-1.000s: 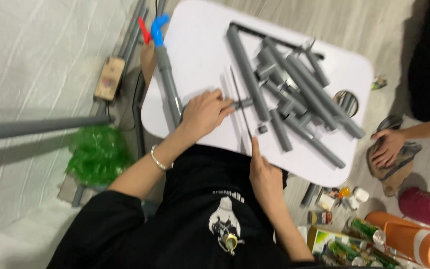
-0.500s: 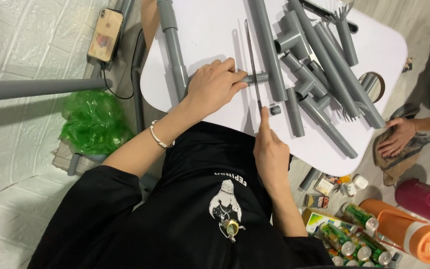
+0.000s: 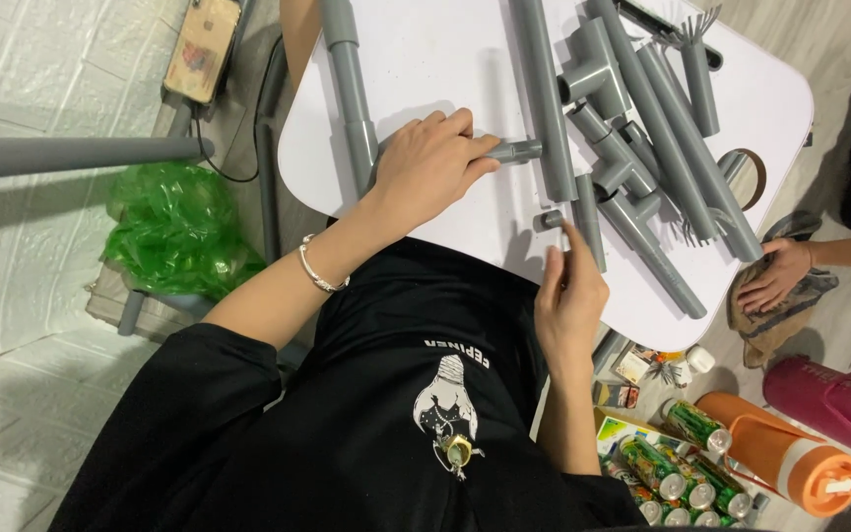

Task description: Assembling a structure from PVC pipes and connectors by hand on a small table.

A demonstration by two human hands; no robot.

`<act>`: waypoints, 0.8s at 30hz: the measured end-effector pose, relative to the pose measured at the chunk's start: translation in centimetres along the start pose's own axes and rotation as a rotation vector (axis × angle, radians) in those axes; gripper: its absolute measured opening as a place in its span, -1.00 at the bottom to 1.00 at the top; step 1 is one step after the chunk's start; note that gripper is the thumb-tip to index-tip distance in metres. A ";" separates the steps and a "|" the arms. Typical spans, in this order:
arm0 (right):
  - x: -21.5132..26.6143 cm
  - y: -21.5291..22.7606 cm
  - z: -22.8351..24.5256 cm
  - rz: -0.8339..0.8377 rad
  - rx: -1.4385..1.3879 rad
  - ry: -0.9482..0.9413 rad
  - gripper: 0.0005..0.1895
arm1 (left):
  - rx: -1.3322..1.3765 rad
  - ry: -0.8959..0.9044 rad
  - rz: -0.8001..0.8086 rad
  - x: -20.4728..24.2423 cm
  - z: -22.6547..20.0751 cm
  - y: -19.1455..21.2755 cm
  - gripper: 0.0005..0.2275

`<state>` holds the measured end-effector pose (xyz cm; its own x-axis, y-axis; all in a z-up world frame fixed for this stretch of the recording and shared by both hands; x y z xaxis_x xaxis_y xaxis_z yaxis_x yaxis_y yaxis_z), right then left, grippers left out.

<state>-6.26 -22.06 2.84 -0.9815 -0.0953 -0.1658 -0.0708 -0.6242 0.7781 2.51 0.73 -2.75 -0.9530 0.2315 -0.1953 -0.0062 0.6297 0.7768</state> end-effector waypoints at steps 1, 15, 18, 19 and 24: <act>0.2 -0.3 -0.1 0.004 0.001 -0.002 -0.68 | 0.002 0.003 0.002 0.1 0.1 -0.2 -0.75; 0.3 -1.7 3.7 0.082 0.073 -0.011 -0.67 | 0.010 0.027 0.011 0.1 -0.1 -0.2 -0.74; 0.3 -2.2 3.7 0.093 0.121 0.043 -0.50 | -0.010 0.028 0.016 0.0 0.1 -0.5 -0.74; 0.4 -2.3 3.7 0.094 0.120 0.045 -0.50 | -0.011 0.030 0.015 0.0 0.1 -0.6 -0.74; 0.7 -2.6 3.4 0.099 0.181 0.104 -0.43 | 0.010 0.031 0.028 0.1 0.0 -0.7 -0.74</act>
<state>-7.35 -17.91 2.78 -0.9624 -0.2341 -0.1376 -0.0151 -0.4596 0.8880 2.38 0.36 -3.34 -0.9618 0.2257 -0.1547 0.0232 0.6306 0.7758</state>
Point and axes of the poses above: each hand's wrist, its own x-axis away from the middle knuckle, its own y-axis out of the back of the hand, z = x × y, the point moved 2 cm from there along -x, towards the middle knuckle, and after that the axes turned 3 degrees about -z, right-handed, at the moved point
